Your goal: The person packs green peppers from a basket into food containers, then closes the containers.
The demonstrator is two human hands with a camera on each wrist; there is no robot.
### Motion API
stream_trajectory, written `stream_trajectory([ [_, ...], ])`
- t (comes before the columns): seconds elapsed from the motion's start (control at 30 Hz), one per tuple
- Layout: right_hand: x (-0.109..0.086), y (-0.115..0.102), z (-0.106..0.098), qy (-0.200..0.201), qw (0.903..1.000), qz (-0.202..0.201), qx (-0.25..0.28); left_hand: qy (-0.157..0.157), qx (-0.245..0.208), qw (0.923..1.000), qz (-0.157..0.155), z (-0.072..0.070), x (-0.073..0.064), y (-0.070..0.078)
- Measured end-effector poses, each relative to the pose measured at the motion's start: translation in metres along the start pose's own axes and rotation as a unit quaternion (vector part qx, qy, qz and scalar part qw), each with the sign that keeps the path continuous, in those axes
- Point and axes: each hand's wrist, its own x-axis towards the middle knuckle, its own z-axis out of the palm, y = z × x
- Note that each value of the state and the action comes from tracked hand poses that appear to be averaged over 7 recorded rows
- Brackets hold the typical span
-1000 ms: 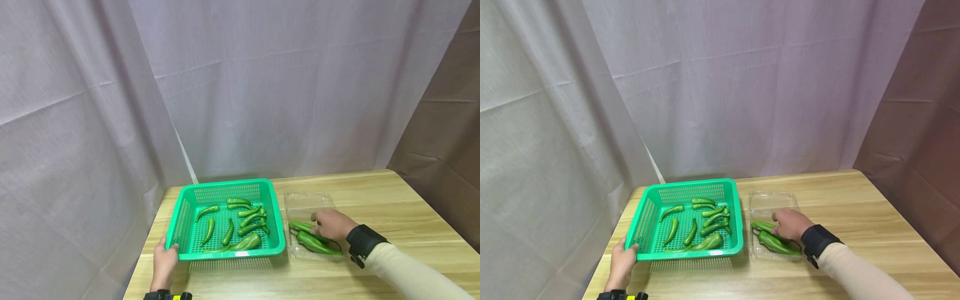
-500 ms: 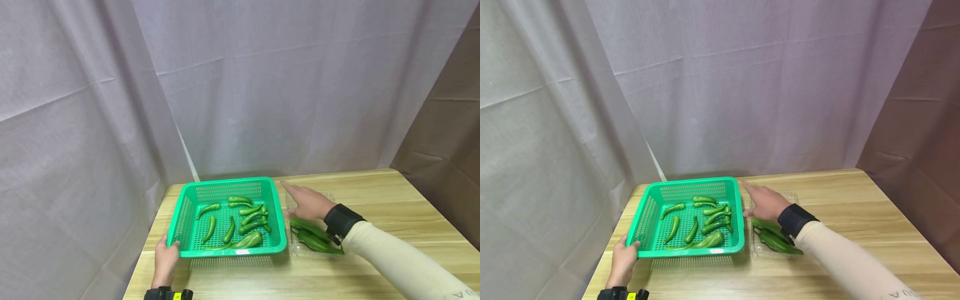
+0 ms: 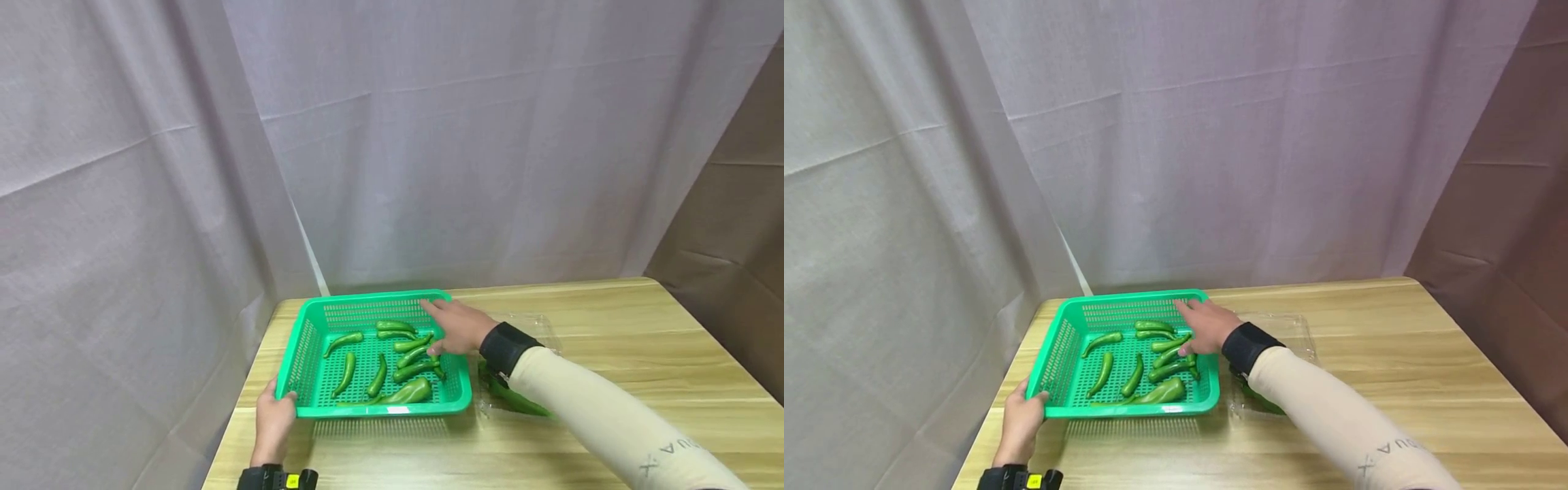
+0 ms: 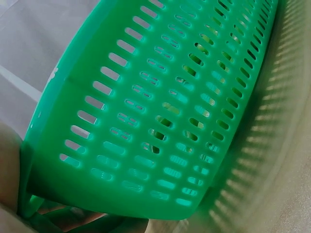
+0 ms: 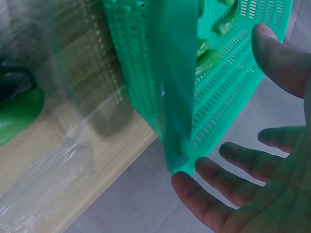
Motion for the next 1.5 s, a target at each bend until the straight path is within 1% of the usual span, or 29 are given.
stream_trajectory([
  [0.1,0.008,-0.009,0.000,-0.026,0.9997,0.003,0.001,0.001,-0.001,1.0000,0.003,0.000,0.000,0.000],
  [0.27,0.018,-0.025,0.003,-0.064,0.9977,0.011,-0.019,0.002,0.003,1.0000,0.008,0.003,-0.001,-0.001],
  [0.33,0.022,-0.033,0.007,-0.073,0.9968,0.007,-0.033,0.005,0.006,0.9999,0.010,0.003,-0.001,-0.002],
  [0.43,0.028,-0.048,0.014,-0.096,0.9948,-0.002,-0.034,0.010,0.006,0.9998,0.014,0.001,0.000,-0.003],
  [0.6,0.036,-0.076,0.029,-0.160,0.9862,0.000,-0.042,0.014,0.006,0.9998,0.014,0.000,0.002,-0.004],
  [0.73,0.041,-0.094,0.039,-0.195,0.9781,-0.013,-0.071,0.015,0.006,0.9998,0.013,0.002,0.003,-0.006],
  [0.8,0.042,-0.101,0.044,-0.211,0.9742,-0.021,-0.078,0.017,0.005,0.9998,0.014,0.003,0.002,-0.007],
  [0.93,0.043,-0.108,0.051,-0.236,0.9687,-0.026,-0.073,0.016,0.006,0.9998,0.013,0.003,0.001,-0.009],
  [1.03,0.045,-0.109,0.056,-0.240,0.9679,-0.033,-0.066,0.015,0.013,0.9997,0.011,0.002,0.001,-0.008],
  [1.13,0.047,-0.109,0.061,-0.230,0.9689,-0.055,-0.072,0.017,0.018,0.9996,0.012,0.000,0.001,-0.008],
  [1.33,0.049,-0.103,0.069,-0.186,0.9738,-0.093,-0.092,0.012,0.020,0.9997,0.011,-0.001,0.004,-0.009],
  [1.5,0.053,-0.099,0.076,-0.147,0.9776,-0.114,-0.099,0.019,0.015,0.9996,0.015,-0.002,0.006,-0.011],
])
